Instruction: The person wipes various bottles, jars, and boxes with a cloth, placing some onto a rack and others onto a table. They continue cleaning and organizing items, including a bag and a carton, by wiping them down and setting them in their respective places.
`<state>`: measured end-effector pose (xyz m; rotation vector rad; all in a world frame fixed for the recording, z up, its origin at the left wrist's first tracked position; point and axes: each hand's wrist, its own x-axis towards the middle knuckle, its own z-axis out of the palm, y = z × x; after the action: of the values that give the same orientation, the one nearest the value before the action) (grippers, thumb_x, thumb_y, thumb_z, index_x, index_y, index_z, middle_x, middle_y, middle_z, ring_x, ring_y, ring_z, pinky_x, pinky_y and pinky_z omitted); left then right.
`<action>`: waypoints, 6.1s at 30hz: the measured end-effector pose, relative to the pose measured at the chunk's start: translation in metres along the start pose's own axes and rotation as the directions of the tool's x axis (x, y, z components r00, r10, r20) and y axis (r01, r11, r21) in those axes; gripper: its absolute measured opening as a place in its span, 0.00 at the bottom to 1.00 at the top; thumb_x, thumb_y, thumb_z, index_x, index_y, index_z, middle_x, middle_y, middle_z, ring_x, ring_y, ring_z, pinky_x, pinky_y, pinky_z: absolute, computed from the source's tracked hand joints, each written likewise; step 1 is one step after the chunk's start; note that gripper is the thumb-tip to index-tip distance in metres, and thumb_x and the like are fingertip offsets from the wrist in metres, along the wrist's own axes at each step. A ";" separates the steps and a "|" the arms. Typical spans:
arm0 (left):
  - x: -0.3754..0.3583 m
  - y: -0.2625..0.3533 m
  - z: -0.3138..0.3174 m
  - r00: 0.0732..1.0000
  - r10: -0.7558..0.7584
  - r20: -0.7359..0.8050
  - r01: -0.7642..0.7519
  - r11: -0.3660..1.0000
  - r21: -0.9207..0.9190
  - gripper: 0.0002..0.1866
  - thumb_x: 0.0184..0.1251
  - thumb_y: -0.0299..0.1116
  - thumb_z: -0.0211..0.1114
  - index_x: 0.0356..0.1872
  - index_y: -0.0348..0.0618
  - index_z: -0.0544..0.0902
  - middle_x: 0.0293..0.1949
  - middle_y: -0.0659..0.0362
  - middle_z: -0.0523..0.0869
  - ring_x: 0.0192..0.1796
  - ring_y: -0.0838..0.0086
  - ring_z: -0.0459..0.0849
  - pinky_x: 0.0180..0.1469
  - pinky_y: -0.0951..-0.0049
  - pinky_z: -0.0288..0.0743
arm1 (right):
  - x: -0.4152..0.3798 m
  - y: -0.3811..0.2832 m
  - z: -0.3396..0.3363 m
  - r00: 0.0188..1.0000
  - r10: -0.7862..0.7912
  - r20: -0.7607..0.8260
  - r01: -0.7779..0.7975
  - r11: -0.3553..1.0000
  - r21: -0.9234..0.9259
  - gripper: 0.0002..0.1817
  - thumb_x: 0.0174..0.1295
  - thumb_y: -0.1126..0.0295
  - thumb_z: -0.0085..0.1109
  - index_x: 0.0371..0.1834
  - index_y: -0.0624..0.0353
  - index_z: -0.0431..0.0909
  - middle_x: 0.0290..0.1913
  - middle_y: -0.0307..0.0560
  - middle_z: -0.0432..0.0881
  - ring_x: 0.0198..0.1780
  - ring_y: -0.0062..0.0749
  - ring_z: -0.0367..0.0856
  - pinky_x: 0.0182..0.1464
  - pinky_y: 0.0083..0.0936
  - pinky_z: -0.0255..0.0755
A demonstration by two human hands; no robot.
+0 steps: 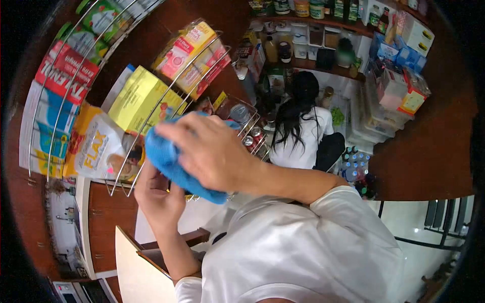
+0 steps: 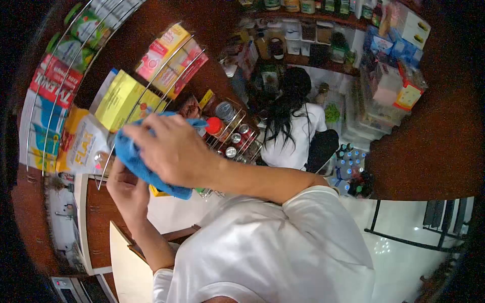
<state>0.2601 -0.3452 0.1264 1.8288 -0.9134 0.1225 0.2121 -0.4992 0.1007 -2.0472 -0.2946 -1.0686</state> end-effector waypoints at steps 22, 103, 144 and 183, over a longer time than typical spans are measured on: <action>-0.058 -0.040 -0.006 0.981 0.180 0.072 -0.185 0.980 0.072 0.48 0.45 0.29 0.76 0.69 0.37 0.60 0.65 0.48 0.69 0.63 0.59 0.73 0.66 0.67 0.62 | -0.112 0.054 0.062 0.576 0.245 0.780 -0.618 -0.494 0.611 0.18 0.66 0.63 0.52 0.57 0.58 0.73 0.51 0.47 0.79 0.54 0.31 0.78 0.59 0.28 0.70; 0.329 0.161 -0.073 0.858 0.442 0.262 -0.479 0.504 0.718 0.20 0.49 0.29 0.60 0.45 0.33 0.82 0.32 0.53 0.84 0.32 0.70 0.83 0.37 0.71 0.78 | 0.064 0.085 -0.079 0.709 -0.146 -0.690 0.157 0.986 -0.047 0.29 0.55 0.68 0.68 0.55 0.60 0.63 0.50 0.51 0.68 0.51 0.37 0.69 0.58 0.34 0.62; 0.016 0.075 0.023 0.578 0.690 0.437 -0.812 0.541 0.219 0.37 0.55 0.26 0.66 0.68 0.40 0.60 0.54 0.41 0.73 0.53 0.47 0.74 0.56 0.56 0.69 | -0.035 -0.010 -0.042 0.939 0.343 0.014 -0.309 0.828 0.468 0.18 0.61 0.66 0.61 0.53 0.61 0.75 0.47 0.45 0.81 0.45 0.26 0.80 0.48 0.22 0.75; 0.219 0.162 -0.059 0.832 0.554 -0.031 -0.551 0.832 0.071 0.30 0.53 0.32 0.71 0.57 0.38 0.69 0.52 0.52 0.75 0.51 0.69 0.77 0.56 0.69 0.69 | 0.292 0.043 -0.159 0.754 -0.561 -0.342 0.364 0.790 -0.492 0.18 0.52 0.68 0.60 0.47 0.54 0.75 0.40 0.57 0.76 0.44 0.54 0.77 0.48 0.41 0.72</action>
<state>0.3306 -0.4397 0.3792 1.5538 -1.3969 0.5623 0.3209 -0.6873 0.3564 -2.0058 -0.3776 -2.0607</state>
